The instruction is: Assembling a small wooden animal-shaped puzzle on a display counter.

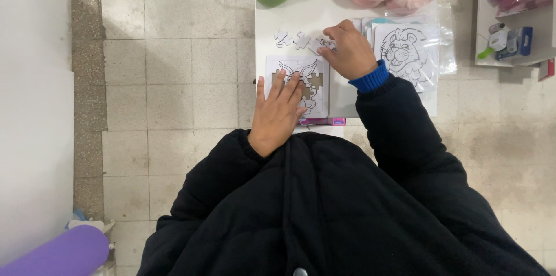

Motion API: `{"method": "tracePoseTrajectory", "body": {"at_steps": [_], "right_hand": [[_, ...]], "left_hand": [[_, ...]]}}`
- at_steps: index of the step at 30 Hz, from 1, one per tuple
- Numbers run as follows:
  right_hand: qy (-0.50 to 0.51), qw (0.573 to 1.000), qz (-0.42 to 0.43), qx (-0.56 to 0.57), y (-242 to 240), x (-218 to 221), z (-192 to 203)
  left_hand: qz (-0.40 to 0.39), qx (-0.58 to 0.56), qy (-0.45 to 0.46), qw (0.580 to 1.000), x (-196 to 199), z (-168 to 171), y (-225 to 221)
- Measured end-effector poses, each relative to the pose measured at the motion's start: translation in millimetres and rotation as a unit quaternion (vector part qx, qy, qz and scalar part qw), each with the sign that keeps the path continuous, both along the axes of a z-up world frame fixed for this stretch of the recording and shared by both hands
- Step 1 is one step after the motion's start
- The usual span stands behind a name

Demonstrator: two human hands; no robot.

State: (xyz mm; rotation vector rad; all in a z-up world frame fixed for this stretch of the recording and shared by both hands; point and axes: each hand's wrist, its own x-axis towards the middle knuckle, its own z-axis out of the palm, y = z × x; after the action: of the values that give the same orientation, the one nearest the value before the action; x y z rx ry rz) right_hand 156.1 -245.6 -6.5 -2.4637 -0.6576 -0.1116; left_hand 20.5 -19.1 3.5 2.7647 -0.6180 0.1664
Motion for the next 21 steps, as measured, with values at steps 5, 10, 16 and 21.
{"method": "tracePoseTrajectory", "body": {"at_steps": [5,10,16,21], "right_hand": [[0.003,0.996,-0.074,-0.039,14,7,-11],[-0.013,0.998,-0.066,-0.019,14,9,-16],[0.028,0.998,-0.031,0.035,9,-7,17],[0.109,0.988,0.042,0.097,1,-29,49]], "left_hand": [[0.002,0.005,-0.012,1.000,1,-4,1],[-0.002,-0.001,-0.020,1.000,2,-1,3],[0.002,-0.024,-0.012,1.000,2,2,3],[0.002,-0.027,-0.018,0.999,3,-1,-1]]}}
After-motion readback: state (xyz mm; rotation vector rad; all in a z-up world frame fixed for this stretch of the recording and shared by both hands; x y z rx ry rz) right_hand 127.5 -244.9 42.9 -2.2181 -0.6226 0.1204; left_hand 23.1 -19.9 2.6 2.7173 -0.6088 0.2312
